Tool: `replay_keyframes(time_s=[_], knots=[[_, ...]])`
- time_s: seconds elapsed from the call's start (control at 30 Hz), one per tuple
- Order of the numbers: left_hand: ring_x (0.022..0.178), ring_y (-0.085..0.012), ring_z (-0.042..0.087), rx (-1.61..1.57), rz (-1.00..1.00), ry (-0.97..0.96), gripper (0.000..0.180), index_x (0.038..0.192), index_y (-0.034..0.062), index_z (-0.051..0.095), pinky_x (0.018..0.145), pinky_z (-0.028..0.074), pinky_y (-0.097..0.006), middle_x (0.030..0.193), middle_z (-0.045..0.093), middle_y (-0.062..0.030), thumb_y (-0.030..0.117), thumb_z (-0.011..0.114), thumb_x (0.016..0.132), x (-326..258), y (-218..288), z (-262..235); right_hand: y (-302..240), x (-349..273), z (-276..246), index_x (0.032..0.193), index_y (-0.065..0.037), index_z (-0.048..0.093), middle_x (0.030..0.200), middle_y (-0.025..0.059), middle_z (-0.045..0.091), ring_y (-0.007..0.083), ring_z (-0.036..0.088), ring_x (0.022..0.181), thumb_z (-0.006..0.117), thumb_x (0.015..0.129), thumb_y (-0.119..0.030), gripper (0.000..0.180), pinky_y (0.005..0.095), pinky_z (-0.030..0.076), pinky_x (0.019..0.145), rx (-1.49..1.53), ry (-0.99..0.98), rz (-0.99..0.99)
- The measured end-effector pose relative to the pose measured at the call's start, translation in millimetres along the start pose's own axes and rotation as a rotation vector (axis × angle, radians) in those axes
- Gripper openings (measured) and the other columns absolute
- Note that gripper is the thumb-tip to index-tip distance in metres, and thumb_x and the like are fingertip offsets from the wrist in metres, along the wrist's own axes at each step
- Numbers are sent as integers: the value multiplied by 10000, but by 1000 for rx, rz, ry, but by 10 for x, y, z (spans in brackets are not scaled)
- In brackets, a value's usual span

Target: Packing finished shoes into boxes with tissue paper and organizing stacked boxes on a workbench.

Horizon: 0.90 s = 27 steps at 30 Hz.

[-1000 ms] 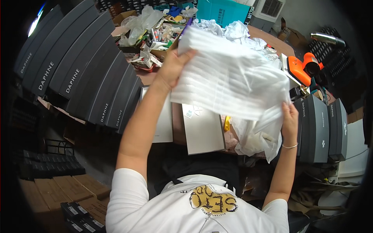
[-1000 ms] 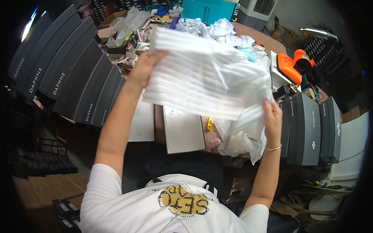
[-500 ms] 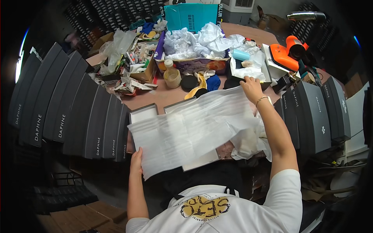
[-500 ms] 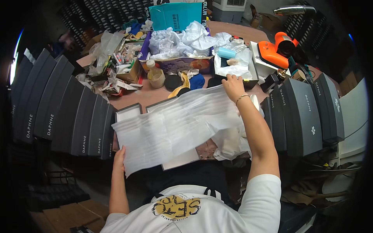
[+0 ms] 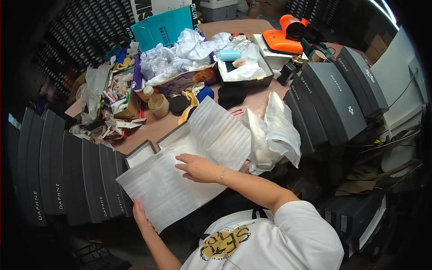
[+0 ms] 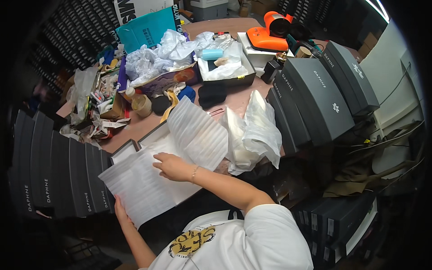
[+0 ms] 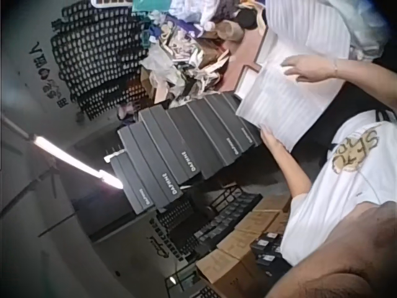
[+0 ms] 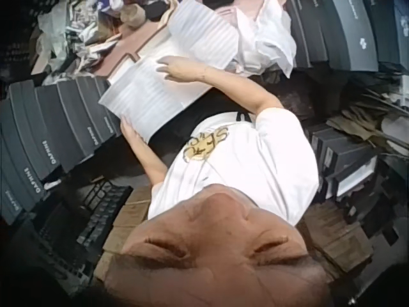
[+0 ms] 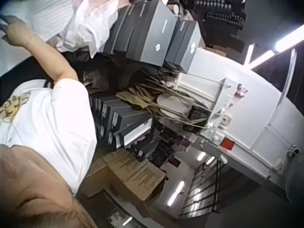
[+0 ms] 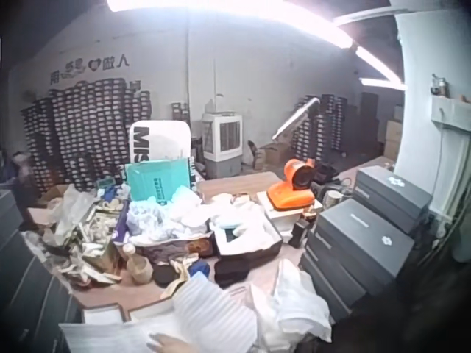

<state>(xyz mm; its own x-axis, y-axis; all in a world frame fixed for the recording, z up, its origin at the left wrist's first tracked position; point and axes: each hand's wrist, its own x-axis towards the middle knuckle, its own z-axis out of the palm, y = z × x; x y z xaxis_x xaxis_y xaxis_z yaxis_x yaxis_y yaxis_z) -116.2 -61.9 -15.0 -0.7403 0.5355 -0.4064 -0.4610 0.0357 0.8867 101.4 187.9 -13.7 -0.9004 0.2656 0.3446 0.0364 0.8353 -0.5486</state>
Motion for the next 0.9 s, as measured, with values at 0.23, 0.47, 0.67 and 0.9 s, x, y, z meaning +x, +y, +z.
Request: replay_keyframes(time_s=[0.23,0.47,0.67,0.9], knots=[[1045,-231,598,-17,36,-42,546,1240,-54,512,892,493,-350,1188,585,-134,418,510,965,-56,108,107,617,-1827,-1349,870,38,635,794,229,632,394,631,771,609,782,-174,232,454,511,723,-410,-121,915],[1008,-214,611,44,60,-79,490,1163,-41,573,867,501,-340,1116,621,-117,404,497,974,-53,92,194,933,-1675,-940,1050,35,547,946,265,648,425,632,889,683,775,-345,488,472,496,799,-212,315,1131],[954,-181,613,21,21,-41,448,1089,-27,631,844,494,-315,1056,639,-105,386,498,977,-86,78,273,1203,-1734,-958,989,61,608,923,284,647,424,634,876,684,674,-272,464,459,498,787,-76,291,897],[868,-152,628,-22,31,-55,408,1069,-32,630,750,517,-282,974,645,-94,344,495,986,-80,84,345,-133,-1607,-2552,1096,22,581,1033,88,621,155,591,904,693,831,-149,335,315,497,762,325,1119,344]])
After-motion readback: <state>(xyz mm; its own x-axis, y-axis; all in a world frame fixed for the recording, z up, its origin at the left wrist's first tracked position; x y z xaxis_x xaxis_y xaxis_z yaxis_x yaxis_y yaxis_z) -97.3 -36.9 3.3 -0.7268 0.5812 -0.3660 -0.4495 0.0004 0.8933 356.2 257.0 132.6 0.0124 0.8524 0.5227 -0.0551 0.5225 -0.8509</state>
